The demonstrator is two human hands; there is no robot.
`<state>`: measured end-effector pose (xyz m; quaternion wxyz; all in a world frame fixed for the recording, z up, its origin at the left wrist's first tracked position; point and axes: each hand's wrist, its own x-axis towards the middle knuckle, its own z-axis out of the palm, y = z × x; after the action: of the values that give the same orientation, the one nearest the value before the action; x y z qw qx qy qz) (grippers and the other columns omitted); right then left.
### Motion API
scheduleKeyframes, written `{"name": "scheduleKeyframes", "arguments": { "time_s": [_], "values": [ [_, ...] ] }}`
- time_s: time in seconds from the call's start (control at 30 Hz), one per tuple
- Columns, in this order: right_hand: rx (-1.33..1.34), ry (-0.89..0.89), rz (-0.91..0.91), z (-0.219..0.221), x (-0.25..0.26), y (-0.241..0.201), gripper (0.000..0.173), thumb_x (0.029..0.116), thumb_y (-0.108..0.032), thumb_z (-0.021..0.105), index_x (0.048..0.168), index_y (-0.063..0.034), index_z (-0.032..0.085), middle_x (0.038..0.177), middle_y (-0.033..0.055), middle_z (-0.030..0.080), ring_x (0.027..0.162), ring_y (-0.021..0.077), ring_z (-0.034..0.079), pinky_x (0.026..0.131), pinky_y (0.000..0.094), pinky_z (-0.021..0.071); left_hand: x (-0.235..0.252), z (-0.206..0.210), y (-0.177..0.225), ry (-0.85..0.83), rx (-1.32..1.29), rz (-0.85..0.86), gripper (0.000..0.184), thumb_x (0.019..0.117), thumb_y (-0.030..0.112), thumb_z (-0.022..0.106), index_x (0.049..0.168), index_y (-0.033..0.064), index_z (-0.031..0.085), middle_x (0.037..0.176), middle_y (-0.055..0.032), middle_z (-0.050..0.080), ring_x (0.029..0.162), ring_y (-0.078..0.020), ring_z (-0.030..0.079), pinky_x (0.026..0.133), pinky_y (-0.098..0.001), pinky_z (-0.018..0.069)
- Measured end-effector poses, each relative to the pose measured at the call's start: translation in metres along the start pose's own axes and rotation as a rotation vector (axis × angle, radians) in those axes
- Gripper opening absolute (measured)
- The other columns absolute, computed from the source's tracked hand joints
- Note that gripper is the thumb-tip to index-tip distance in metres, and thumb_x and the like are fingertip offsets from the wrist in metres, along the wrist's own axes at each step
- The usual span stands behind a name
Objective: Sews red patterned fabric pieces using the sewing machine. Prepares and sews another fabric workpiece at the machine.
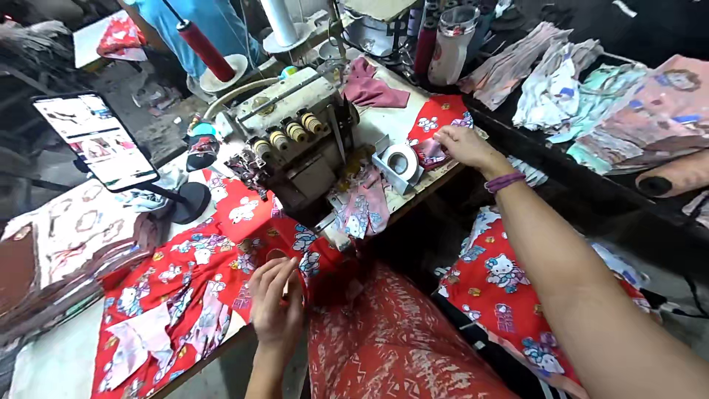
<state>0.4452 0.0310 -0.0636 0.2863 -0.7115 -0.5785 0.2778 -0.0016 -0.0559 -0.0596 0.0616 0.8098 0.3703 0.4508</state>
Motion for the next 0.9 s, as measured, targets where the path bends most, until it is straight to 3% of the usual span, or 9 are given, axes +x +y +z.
{"name": "scheduleKeyframes", "arguments": {
  "time_s": [0.1, 0.17, 0.3, 0.4, 0.47, 0.53, 0.63, 0.7, 0.9],
  "values": [
    [-0.059, 0.052, 0.128, -0.007, 0.016, -0.008, 0.042, 0.1131, -0.019, 0.035, 0.124, 0.0158, 0.056, 0.116, 0.0378, 0.060, 0.108, 0.0498, 0.061, 0.095, 0.0622, 0.0456, 0.006, 0.011, 0.009, -0.017, -0.083, -0.001, 0.019, 0.1024, 0.012, 0.056, 0.113, 0.0041, 0.070, 0.105, -0.0082, 0.073, 0.115, -0.0162, 0.062, 0.109, -0.0325, 0.0410],
    [-0.094, 0.361, 0.172, -0.019, 0.020, -0.023, 0.045, 0.1104, -0.016, 0.033, 0.133, 0.0186, 0.049, 0.129, 0.0424, 0.055, 0.125, 0.0561, 0.054, 0.105, 0.0675, 0.0399, 0.012, 0.010, 0.016, -0.021, -0.130, -0.005, 0.021, 0.1004, 0.010, 0.056, 0.113, 0.0021, 0.072, 0.103, -0.0097, 0.075, 0.112, -0.0179, 0.065, 0.108, -0.0361, 0.0421],
    [-0.104, 0.746, -0.068, -0.052, 0.005, -0.105, 0.051, 0.1117, -0.025, 0.026, 0.135, 0.0130, 0.051, 0.127, 0.0351, 0.060, 0.123, 0.0460, 0.059, 0.106, 0.0568, 0.0424, 0.032, -0.007, 0.028, 0.059, -0.195, -0.066, 0.020, 0.0986, 0.008, 0.062, 0.111, -0.0027, 0.073, 0.102, -0.0102, 0.074, 0.103, -0.0126, 0.067, 0.099, -0.0320, 0.0511],
    [-0.098, 0.462, -0.284, -0.028, -0.044, -0.171, 0.044, 0.1115, -0.024, 0.036, 0.124, 0.0125, 0.057, 0.111, 0.0327, 0.064, 0.105, 0.0423, 0.065, 0.094, 0.0584, 0.0484, 0.053, -0.014, 0.046, 0.131, -0.349, -0.127, 0.026, 0.0951, 0.006, 0.068, 0.117, -0.0077, 0.066, 0.111, -0.0118, 0.070, 0.107, -0.0105, 0.067, 0.096, -0.0287, 0.0547],
    [0.076, 0.134, -0.402, 0.013, -0.078, -0.197, 0.032, 0.1100, -0.024, 0.043, 0.111, 0.0021, 0.063, 0.088, 0.0086, 0.063, 0.077, 0.0118, 0.062, 0.073, 0.0330, 0.0539, 0.063, -0.016, 0.059, 0.060, -0.480, -0.273, 0.052, 0.0936, 0.016, 0.073, 0.135, -0.0056, 0.050, 0.131, -0.0136, 0.062, 0.119, -0.0125, 0.061, 0.098, -0.0303, 0.0523],
    [0.357, -0.278, -0.411, 0.055, -0.106, -0.205, 0.027, 0.1095, -0.021, 0.042, 0.104, -0.0057, 0.064, 0.076, -0.0032, 0.063, 0.063, 0.0008, 0.060, 0.059, 0.0208, 0.0542, 0.064, -0.018, 0.060, -0.123, -0.642, -0.489, 0.074, 0.0904, 0.020, 0.076, 0.151, 0.0029, 0.038, 0.144, -0.0102, 0.054, 0.125, -0.0132, 0.057, 0.099, -0.0319, 0.0509],
    [0.605, -0.666, -0.355, 0.097, -0.116, -0.201, 0.027, 0.1097, -0.022, 0.042, 0.096, -0.0112, 0.064, 0.071, -0.0053, 0.062, 0.058, -0.0007, 0.056, 0.052, 0.0159, 0.0484, 0.044, -0.022, 0.037, -0.271, -1.017, -0.807, 0.019, 0.0949, 0.007, 0.067, 0.114, 0.0081, 0.068, 0.095, 0.0005, 0.071, 0.083, -0.0061, 0.067, 0.077, -0.0263, 0.0576],
    [0.668, -0.764, -0.347, 0.114, -0.114, -0.199, 0.022, 0.1081, -0.021, 0.046, 0.097, -0.0138, 0.064, 0.073, -0.0072, 0.063, 0.061, -0.0024, 0.058, 0.057, 0.0143, 0.0497, 0.030, -0.035, 0.022, -0.276, -1.224, -0.936, 0.017, 0.0987, 0.006, 0.057, 0.092, 0.0118, 0.072, 0.080, 0.0046, 0.071, 0.072, -0.0018, 0.066, 0.071, -0.0205, 0.0561],
    [0.709, -0.864, -0.144, 0.166, -0.147, -0.192, 0.014, 0.0924, -0.008, 0.069, 0.105, -0.0039, 0.068, 0.085, -0.0058, 0.072, 0.075, 0.0001, 0.068, 0.072, 0.0202, 0.0585, 0.013, -0.076, 0.003, -0.145, -0.683, -0.785, 0.019, 0.1053, 0.012, 0.053, 0.102, 0.0074, 0.072, 0.079, 0.0056, 0.069, 0.068, 0.0011, 0.062, 0.064, -0.0183, 0.0545]
  ]
}}
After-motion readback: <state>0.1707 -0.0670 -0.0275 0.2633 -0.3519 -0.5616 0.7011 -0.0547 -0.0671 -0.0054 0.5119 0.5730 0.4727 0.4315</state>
